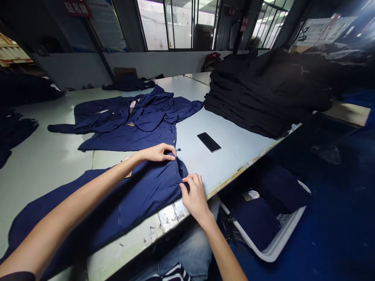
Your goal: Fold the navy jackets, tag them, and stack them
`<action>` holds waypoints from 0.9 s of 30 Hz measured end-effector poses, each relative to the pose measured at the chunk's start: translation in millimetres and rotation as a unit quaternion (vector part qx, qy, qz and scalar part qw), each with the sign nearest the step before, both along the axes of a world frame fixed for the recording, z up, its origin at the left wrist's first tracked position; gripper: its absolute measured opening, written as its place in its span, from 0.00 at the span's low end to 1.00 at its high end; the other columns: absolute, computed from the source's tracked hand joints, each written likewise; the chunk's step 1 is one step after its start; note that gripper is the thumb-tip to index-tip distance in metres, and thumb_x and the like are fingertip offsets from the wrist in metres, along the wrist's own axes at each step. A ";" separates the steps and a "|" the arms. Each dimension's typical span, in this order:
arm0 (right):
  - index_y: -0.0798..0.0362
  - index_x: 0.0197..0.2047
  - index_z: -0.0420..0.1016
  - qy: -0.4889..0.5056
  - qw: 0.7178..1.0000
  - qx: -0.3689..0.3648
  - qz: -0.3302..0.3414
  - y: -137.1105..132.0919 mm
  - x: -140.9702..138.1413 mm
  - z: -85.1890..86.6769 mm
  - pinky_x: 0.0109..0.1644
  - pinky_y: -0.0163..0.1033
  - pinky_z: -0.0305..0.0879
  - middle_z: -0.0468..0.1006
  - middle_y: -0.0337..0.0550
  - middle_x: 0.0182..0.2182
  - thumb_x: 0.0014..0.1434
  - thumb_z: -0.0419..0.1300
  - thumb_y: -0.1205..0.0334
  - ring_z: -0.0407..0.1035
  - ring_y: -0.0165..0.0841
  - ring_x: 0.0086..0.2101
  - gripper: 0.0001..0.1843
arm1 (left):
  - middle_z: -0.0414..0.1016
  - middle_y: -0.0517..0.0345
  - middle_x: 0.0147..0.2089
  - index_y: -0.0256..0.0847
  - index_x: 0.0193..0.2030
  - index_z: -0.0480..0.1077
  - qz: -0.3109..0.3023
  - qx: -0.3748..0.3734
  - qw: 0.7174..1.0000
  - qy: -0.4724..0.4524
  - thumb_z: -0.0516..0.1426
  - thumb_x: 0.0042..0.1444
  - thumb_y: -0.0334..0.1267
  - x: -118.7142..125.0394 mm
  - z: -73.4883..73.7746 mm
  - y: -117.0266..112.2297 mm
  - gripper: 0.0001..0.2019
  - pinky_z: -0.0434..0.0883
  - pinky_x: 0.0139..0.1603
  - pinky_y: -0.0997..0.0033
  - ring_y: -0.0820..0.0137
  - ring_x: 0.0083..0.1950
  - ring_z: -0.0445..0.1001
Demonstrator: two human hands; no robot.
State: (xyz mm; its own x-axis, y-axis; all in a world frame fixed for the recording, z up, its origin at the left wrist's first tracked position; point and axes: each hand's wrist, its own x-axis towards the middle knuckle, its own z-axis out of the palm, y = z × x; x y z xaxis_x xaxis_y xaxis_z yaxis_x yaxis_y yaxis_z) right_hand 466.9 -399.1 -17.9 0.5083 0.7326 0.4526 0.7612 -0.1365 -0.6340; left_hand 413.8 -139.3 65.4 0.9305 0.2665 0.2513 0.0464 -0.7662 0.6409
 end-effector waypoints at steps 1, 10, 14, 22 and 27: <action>0.50 0.44 0.74 0.006 1.000 0.023 -0.009 -0.8 2.3 2.1 0.54 0.49 0.70 0.77 0.50 0.44 0.70 0.54 0.62 0.70 0.44 0.48 0.07 | 0.83 0.58 0.39 0.39 0.36 0.79 -0.036 -0.001 0.999 0.007 0.66 0.57 0.40 1.7 -0.9 2.2 0.06 0.72 0.51 0.70 0.67 0.43 0.77; 0.49 0.41 0.76 -0.027 0.996 -0.067 -0.058 14.3 23.1 -13.0 0.49 0.50 0.67 0.78 0.48 0.36 0.70 0.53 0.56 0.71 0.45 0.41 0.11 | 0.79 0.47 0.46 0.37 0.51 0.73 -0.090 0.126 0.986 0.055 0.65 0.61 0.39 27.9 -41.2 0.1 0.14 0.71 0.54 0.58 0.57 0.49 0.77; 0.48 0.37 0.74 -0.048 0.996 -0.057 -0.050 19.9 27.2 -17.5 0.48 0.50 0.69 0.78 0.50 0.35 0.65 0.54 0.58 0.71 0.46 0.41 0.09 | 0.75 0.40 0.59 0.39 0.61 0.70 -0.039 0.190 0.980 -0.041 0.58 0.68 0.41 -15.0 -21.0 -17.6 0.17 0.66 0.67 0.49 0.54 0.62 0.72; 0.53 0.53 0.76 -0.015 0.990 -0.127 -0.062 81.6 59.9 17.9 0.47 0.47 0.69 0.82 0.55 0.42 0.66 0.53 0.42 0.76 0.46 0.41 0.25 | 0.77 0.42 0.58 0.39 0.57 0.74 0.509 0.089 0.855 -0.035 0.50 0.70 0.46 -307.6 -7.6 -9.3 0.19 0.68 0.67 0.51 0.52 0.62 0.75; 0.51 0.40 0.75 -0.072 0.980 -0.181 -0.034 120.6 55.7 33.5 0.38 0.44 0.64 0.80 0.52 0.31 0.68 0.47 0.47 0.74 0.44 0.32 0.21 | 0.82 0.41 0.51 0.36 0.50 0.78 0.590 -0.171 0.789 0.012 0.62 0.54 0.60 -402.2 -60.2 26.9 0.29 0.73 0.60 0.48 0.45 0.55 0.80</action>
